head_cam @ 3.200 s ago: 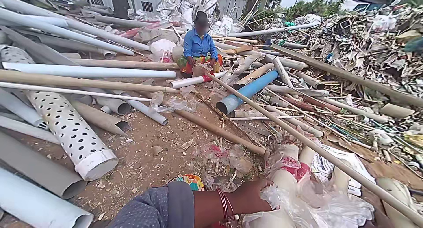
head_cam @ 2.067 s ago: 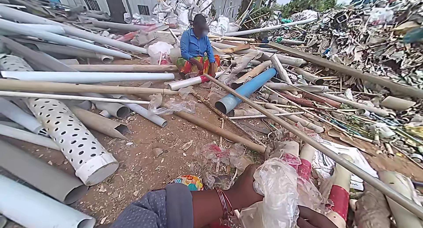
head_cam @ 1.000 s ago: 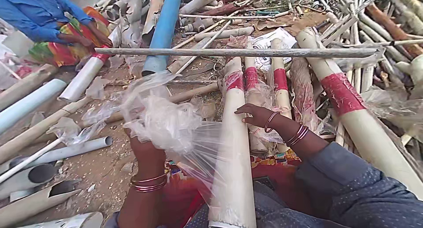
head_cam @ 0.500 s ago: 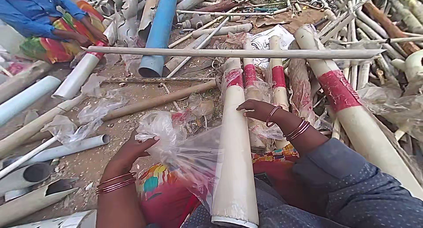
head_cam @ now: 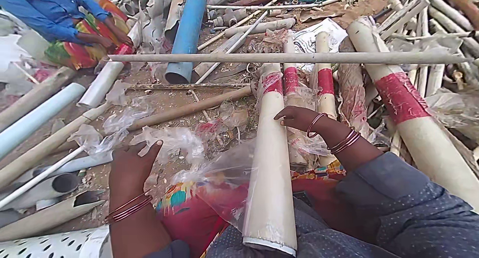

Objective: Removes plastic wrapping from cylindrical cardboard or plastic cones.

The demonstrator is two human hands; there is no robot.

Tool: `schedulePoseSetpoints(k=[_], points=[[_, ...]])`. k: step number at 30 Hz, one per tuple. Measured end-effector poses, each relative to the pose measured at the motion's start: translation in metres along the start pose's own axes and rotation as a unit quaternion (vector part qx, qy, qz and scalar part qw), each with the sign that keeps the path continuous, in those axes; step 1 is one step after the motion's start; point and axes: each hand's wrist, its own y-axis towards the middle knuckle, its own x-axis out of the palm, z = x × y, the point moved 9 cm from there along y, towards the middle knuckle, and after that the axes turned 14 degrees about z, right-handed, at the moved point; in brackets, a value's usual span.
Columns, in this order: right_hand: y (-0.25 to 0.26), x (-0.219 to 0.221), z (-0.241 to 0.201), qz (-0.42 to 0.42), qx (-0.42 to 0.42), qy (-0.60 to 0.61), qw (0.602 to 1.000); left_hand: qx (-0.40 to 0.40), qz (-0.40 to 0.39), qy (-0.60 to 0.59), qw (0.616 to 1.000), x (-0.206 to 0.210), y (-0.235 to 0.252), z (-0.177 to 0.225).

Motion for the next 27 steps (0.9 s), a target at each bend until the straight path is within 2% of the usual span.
schedulePoseSetpoints(k=[3,6,12,19,21,24,27], points=[[-0.001,-0.001,0.000,-0.002,0.001,-0.004,1.000,0.066,-0.050,0.061,0.995,0.010,-0.006,0.040],[-0.001,-0.003,0.000,0.000,-0.004,-0.007,1.000,0.140,-0.115,0.108,0.978,0.038,-0.001,0.070],[-0.002,-0.004,-0.001,-0.002,0.003,-0.014,1.000,0.174,-0.180,0.220,0.943,0.065,-0.003,0.122],[-0.001,-0.005,0.000,-0.006,0.004,-0.020,1.000,0.252,-0.153,0.132,0.947,0.040,-0.044,0.189],[-0.001,-0.005,0.001,-0.008,0.010,-0.025,1.000,0.278,-0.124,0.107,0.946,0.035,-0.047,0.192],[0.000,-0.004,0.001,-0.007,0.004,-0.026,1.000,0.264,-0.090,0.098,0.955,0.034,-0.043,0.186],[0.001,-0.004,0.001,-0.006,-0.001,-0.035,0.999,0.265,-0.096,0.077,0.956,0.039,-0.048,0.183]])
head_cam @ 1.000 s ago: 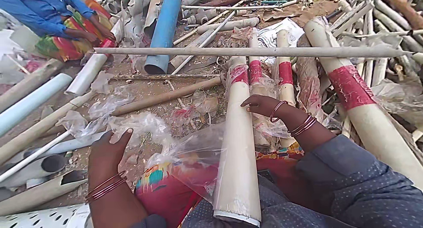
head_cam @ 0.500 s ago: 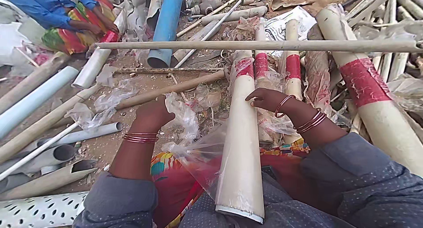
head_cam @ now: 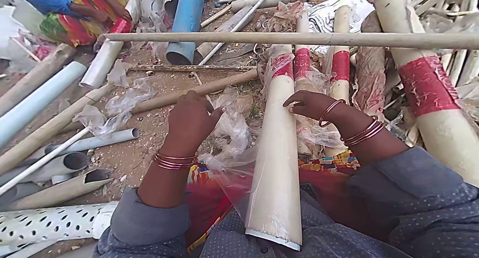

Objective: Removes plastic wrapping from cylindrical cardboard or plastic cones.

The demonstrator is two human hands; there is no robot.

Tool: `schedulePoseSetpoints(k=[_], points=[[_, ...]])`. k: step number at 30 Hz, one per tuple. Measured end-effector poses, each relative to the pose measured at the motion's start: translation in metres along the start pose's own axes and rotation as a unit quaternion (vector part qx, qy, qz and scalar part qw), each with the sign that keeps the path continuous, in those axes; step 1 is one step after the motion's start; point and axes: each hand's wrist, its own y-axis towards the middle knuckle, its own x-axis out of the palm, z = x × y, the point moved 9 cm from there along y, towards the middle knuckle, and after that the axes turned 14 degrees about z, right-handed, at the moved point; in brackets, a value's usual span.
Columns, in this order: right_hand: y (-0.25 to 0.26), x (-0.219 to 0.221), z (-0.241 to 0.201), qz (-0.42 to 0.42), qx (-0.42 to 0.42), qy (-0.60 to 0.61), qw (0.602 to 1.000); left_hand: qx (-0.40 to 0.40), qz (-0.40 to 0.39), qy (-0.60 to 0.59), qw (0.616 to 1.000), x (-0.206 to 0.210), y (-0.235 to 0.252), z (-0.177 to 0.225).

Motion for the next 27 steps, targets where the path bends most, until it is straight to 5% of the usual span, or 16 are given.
schedulePoseSetpoints(k=[5,8,11,18,27], points=[[-0.002,0.001,-0.002,-0.001,0.006,0.004,1.000,0.113,-0.113,-0.241,0.957,0.043,-0.033,0.046],[-0.003,0.002,-0.001,0.004,0.009,0.011,1.000,0.067,-0.276,-0.339,0.897,0.079,-0.066,0.075],[-0.003,0.002,-0.001,0.001,0.011,0.006,1.000,-0.009,-0.358,-0.365,0.859,0.099,-0.087,0.084],[-0.003,0.002,-0.001,0.004,0.001,0.013,1.000,0.094,-0.249,-0.205,0.942,0.087,-0.069,0.073],[-0.009,0.010,-0.010,-0.003,0.004,-0.046,0.999,0.300,-0.127,-0.115,0.939,0.110,-0.054,0.053]])
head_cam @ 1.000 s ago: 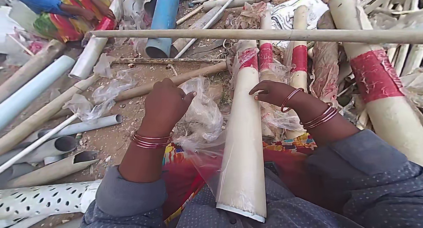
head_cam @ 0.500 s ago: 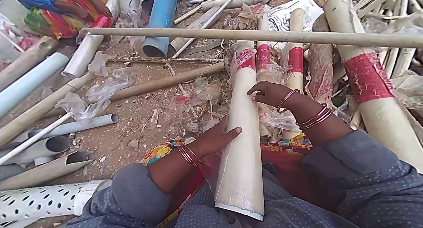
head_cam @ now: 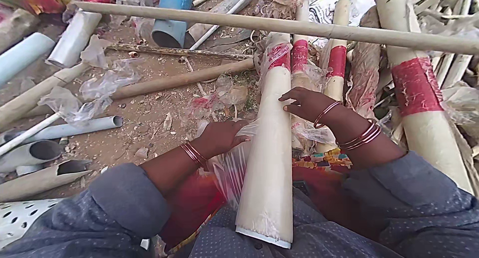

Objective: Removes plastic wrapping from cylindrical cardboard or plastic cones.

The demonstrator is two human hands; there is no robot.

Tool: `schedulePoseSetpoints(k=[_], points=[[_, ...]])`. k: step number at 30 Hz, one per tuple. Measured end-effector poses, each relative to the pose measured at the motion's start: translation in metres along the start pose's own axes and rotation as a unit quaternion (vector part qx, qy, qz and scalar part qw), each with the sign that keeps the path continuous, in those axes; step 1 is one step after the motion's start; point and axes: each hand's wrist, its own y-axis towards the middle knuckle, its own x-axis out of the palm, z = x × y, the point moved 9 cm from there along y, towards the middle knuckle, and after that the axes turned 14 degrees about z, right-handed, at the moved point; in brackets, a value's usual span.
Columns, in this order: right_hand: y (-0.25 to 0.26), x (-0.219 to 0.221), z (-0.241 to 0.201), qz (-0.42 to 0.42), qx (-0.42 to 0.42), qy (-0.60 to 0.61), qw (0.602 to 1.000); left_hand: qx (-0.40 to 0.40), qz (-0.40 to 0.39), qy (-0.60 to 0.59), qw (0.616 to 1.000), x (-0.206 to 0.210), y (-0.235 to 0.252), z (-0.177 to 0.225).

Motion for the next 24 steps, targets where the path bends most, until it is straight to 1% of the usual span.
schedulePoseSetpoints(k=[2,4,7,9,10,12,13,14,15,17,18,19,21,22,23,24], points=[[-0.001,0.001,0.001,-0.003,0.003,-0.011,1.000,-0.012,-0.077,0.001,0.997,0.022,0.003,-0.016],[-0.001,0.003,0.000,-0.009,0.007,-0.016,1.000,-0.014,-0.129,-0.009,0.992,0.039,0.006,-0.021],[0.001,0.000,-0.001,0.001,0.008,-0.025,1.000,-0.010,-0.126,-0.029,0.992,0.046,0.009,-0.017],[0.001,-0.004,0.004,0.003,0.019,-0.001,1.000,-0.034,-0.131,-0.066,0.989,0.044,0.011,-0.020],[0.001,-0.005,0.009,0.007,0.032,0.027,0.999,-0.048,-0.132,-0.104,0.985,0.041,0.011,-0.025],[0.002,-0.007,0.027,0.032,0.090,0.097,0.991,-0.084,-0.124,-0.199,0.969,0.037,0.012,-0.039],[0.002,-0.006,0.038,0.048,0.132,0.111,0.984,-0.097,-0.116,-0.241,0.959,0.033,0.012,-0.047],[0.004,-0.001,0.052,0.044,0.167,0.097,0.980,-0.104,-0.097,-0.269,0.953,0.028,0.013,-0.055],[0.005,0.007,0.064,0.022,0.184,0.071,0.980,-0.116,-0.083,-0.276,0.950,0.024,0.012,-0.065],[0.004,0.034,0.075,-0.073,0.162,-0.004,0.984,-0.152,-0.066,-0.231,0.959,0.011,0.011,-0.085],[-0.002,0.047,0.065,-0.122,0.133,-0.032,0.983,-0.164,-0.051,-0.198,0.965,0.005,0.011,-0.092],[-0.012,0.058,0.045,-0.159,0.101,-0.038,0.981,-0.164,-0.041,-0.170,0.971,-0.001,0.010,-0.093],[-0.031,0.076,-0.003,-0.207,0.045,-0.022,0.977,-0.156,-0.054,-0.144,0.976,-0.014,0.004,-0.079],[-0.041,0.087,-0.014,-0.239,0.056,-0.044,0.968,-0.144,-0.070,-0.142,0.977,-0.022,-0.001,-0.064],[-0.049,0.102,-0.013,-0.270,0.061,-0.061,0.959,-0.122,-0.084,-0.147,0.978,-0.029,-0.008,-0.045],[-0.054,0.120,-0.007,-0.295,0.043,-0.108,0.949,-0.096,-0.096,-0.157,0.978,-0.036,-0.018,-0.026]])
